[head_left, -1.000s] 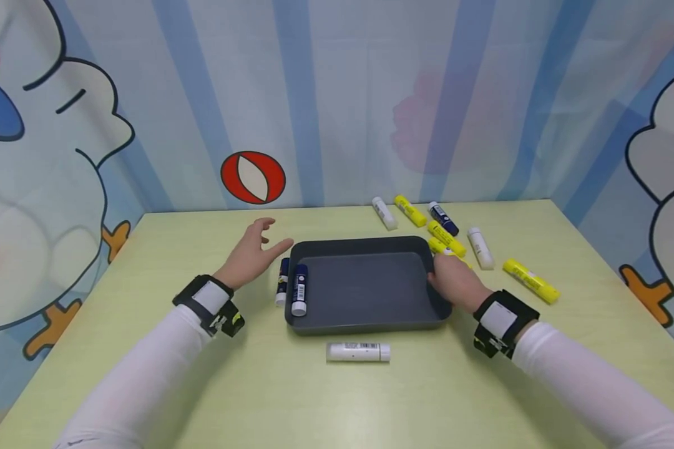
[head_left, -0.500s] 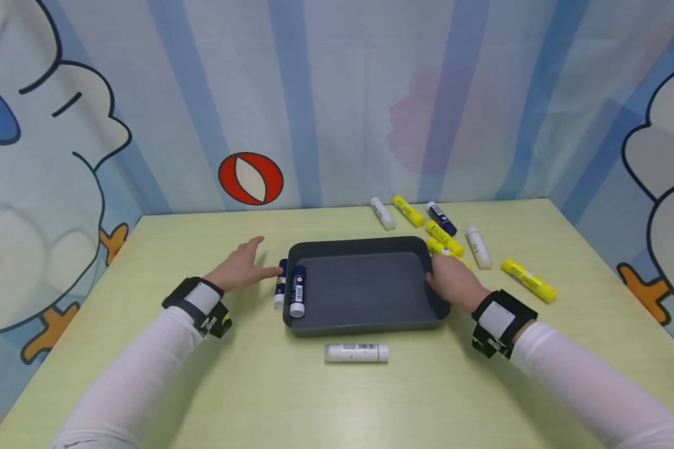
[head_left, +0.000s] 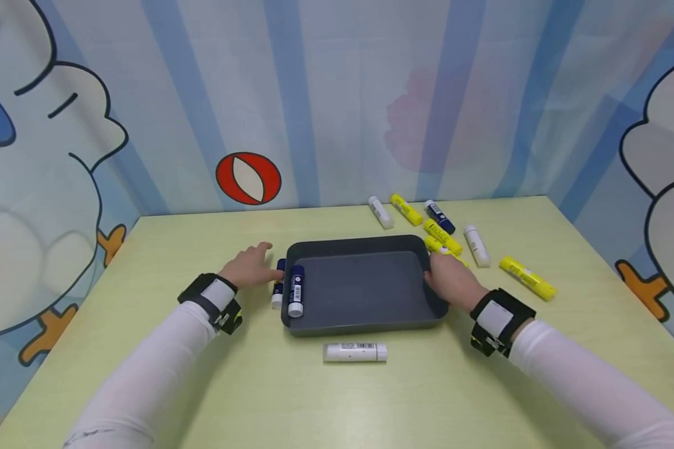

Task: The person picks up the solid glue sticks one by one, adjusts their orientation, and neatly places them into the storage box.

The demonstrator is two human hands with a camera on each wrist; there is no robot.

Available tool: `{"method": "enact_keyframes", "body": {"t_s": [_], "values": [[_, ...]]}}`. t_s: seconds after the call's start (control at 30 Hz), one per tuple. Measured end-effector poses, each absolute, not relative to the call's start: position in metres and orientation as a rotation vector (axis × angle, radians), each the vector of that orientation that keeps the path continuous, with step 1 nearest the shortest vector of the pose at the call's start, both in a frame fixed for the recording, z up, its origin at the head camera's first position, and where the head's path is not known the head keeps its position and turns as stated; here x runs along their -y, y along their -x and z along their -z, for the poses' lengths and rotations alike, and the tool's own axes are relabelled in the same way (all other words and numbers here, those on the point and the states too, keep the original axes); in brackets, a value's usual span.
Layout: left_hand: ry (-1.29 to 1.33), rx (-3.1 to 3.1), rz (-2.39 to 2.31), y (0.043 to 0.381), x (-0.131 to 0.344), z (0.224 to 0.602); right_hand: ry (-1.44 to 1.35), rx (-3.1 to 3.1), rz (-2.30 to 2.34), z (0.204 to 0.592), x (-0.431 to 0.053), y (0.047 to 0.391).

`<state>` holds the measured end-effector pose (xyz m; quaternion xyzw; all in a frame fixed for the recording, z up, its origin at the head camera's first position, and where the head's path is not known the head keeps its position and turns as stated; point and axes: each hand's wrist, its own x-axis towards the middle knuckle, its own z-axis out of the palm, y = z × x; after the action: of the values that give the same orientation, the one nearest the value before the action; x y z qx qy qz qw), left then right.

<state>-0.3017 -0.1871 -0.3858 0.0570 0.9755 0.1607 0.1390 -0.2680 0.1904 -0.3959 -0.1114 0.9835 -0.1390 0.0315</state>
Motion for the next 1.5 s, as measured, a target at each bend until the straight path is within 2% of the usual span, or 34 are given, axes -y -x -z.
{"method": "enact_keyframes", "body": {"t_s": [0.47, 0.8, 1.1, 1.5], "values": [[-0.076, -2.68, -0.568, 0.306, 0.177, 0.377, 0.347, -3.025, 0.415, 0.395, -0.19, 0.267], [-0.138, -2.747, -0.465, 0.302, 0.172, 0.379, 0.346, -3.021, 0.412, 0.395, -0.19, 0.268], [-0.135, -2.777, -0.51, 0.307, 0.181, 0.389, 0.329, -3.012, 0.419, 0.396, -0.19, 0.269], [-0.131, -2.898, -0.57, 0.305, 0.191, 0.38, 0.333, -3.022, 0.419, 0.395, -0.19, 0.267]]}}
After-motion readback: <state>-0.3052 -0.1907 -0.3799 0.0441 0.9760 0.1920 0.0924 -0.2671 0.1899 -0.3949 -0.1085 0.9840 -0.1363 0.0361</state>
